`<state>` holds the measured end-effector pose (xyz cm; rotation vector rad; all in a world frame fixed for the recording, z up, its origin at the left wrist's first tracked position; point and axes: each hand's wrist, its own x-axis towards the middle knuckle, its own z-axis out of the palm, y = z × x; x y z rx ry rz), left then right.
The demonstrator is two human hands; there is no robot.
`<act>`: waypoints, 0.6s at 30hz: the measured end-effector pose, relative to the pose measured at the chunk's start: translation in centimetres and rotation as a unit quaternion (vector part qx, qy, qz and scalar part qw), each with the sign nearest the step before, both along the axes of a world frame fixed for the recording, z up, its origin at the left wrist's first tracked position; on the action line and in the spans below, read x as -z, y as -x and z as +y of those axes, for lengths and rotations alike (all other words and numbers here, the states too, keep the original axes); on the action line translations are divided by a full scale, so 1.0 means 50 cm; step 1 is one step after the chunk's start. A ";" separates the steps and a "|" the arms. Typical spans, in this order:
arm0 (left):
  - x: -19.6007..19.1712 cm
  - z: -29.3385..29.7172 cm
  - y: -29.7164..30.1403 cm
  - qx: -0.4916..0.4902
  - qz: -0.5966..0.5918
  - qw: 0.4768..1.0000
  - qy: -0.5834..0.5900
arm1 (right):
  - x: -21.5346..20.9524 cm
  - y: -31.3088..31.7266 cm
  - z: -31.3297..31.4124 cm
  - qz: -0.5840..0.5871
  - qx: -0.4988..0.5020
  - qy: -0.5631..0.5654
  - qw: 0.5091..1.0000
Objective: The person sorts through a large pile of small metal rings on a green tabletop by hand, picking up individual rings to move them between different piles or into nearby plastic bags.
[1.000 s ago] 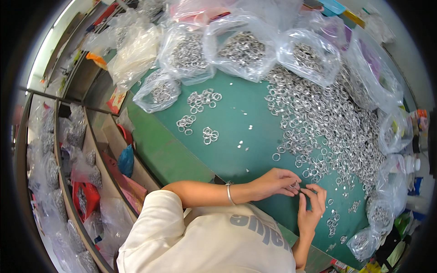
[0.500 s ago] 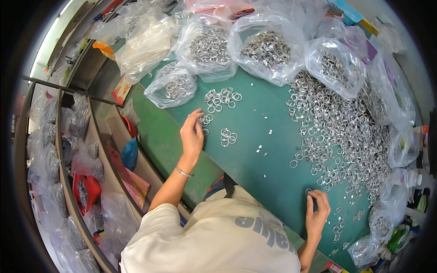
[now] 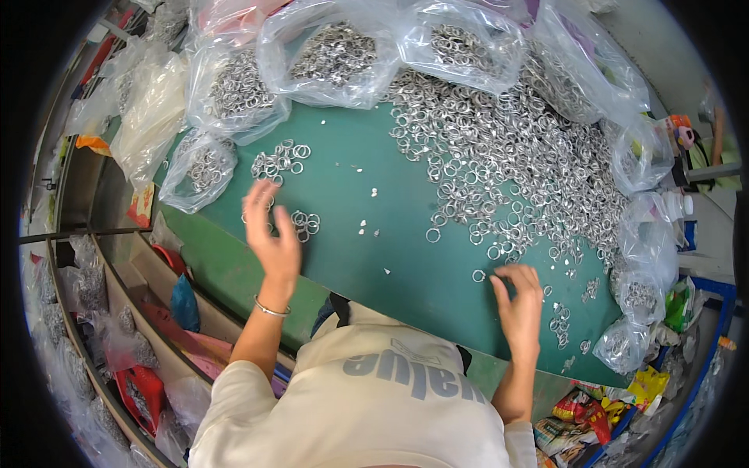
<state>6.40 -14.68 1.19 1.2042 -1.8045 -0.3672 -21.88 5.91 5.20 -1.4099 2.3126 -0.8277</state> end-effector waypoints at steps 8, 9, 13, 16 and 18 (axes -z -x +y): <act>-0.008 0.125 0.217 0.284 -0.124 0.945 -0.104 | 0.065 -0.041 -0.091 0.159 0.020 0.048 0.986; -0.004 0.124 0.225 0.279 -0.143 0.944 -0.099 | 0.069 -0.039 -0.091 0.164 0.013 0.040 0.986; 0.030 0.115 0.232 0.278 -0.186 0.938 -0.092 | 0.090 -0.021 -0.076 0.163 -0.016 0.037 0.986; 0.031 0.112 0.230 0.287 -0.169 0.937 -0.107 | 0.079 -0.014 -0.062 0.129 -0.009 0.075 0.989; 0.028 0.112 0.233 0.283 -0.164 0.938 -0.114 | 0.071 -0.014 -0.059 0.114 -0.005 0.092 0.989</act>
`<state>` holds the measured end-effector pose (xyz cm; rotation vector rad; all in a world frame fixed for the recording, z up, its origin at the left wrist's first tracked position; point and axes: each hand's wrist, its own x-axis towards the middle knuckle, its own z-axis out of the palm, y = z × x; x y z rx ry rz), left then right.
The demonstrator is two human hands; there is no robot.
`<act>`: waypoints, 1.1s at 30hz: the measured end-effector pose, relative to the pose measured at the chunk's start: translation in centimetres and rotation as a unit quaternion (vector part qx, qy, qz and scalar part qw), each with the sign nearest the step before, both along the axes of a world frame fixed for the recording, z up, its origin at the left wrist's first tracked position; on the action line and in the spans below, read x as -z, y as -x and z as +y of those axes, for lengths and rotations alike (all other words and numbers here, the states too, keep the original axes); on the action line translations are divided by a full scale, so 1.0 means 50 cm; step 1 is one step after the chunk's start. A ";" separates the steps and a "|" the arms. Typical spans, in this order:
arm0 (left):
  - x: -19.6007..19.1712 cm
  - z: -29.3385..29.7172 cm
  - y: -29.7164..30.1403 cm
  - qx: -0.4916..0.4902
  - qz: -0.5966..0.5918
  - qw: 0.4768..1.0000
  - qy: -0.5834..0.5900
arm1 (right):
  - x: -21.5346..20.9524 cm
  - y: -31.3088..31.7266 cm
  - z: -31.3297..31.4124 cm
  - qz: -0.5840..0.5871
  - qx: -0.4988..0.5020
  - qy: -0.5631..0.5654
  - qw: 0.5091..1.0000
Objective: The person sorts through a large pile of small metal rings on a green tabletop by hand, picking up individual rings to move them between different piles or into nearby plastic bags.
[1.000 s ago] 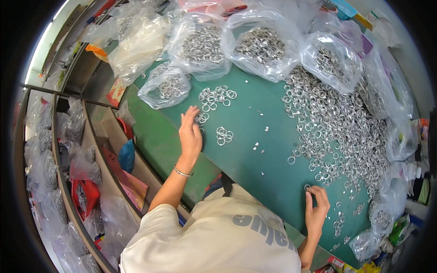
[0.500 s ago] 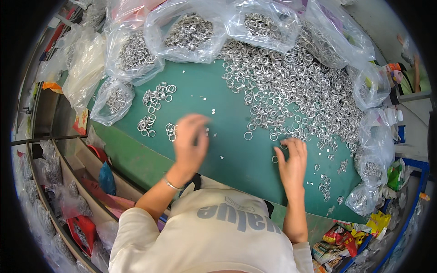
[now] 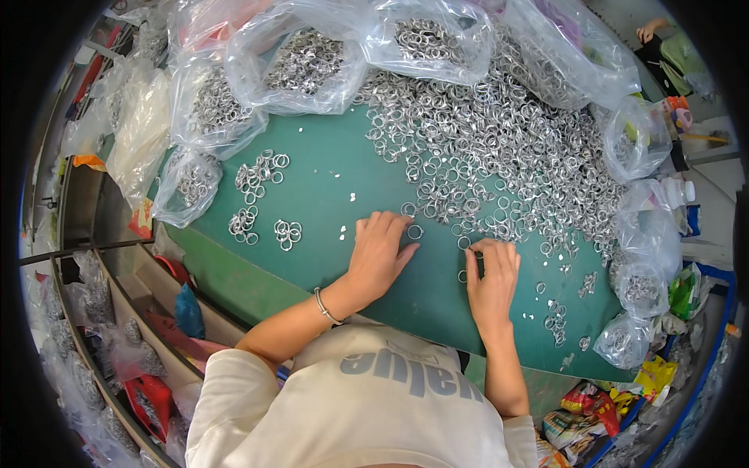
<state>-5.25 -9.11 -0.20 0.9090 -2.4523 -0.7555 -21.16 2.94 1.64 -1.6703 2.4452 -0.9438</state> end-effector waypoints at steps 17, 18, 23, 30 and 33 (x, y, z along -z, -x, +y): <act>-0.051 -0.073 -0.183 -0.244 0.095 0.957 0.127 | -0.037 -0.009 -0.087 0.032 -0.058 -0.035 0.997; -0.044 -0.084 -0.214 -0.278 0.075 0.943 0.166 | -0.028 -0.009 -0.099 0.015 -0.073 -0.057 0.996; 0.011 -0.117 -0.343 -0.376 -0.028 0.905 0.198 | 0.022 0.003 -0.097 0.056 -0.127 -0.036 0.990; -0.001 -0.115 -0.288 -0.351 0.035 0.918 0.181 | -0.001 0.037 -0.054 -0.092 -0.041 0.026 0.995; -0.029 -0.079 -0.200 -0.212 0.101 0.966 0.105 | -0.022 0.046 -0.027 -0.208 0.057 0.006 0.976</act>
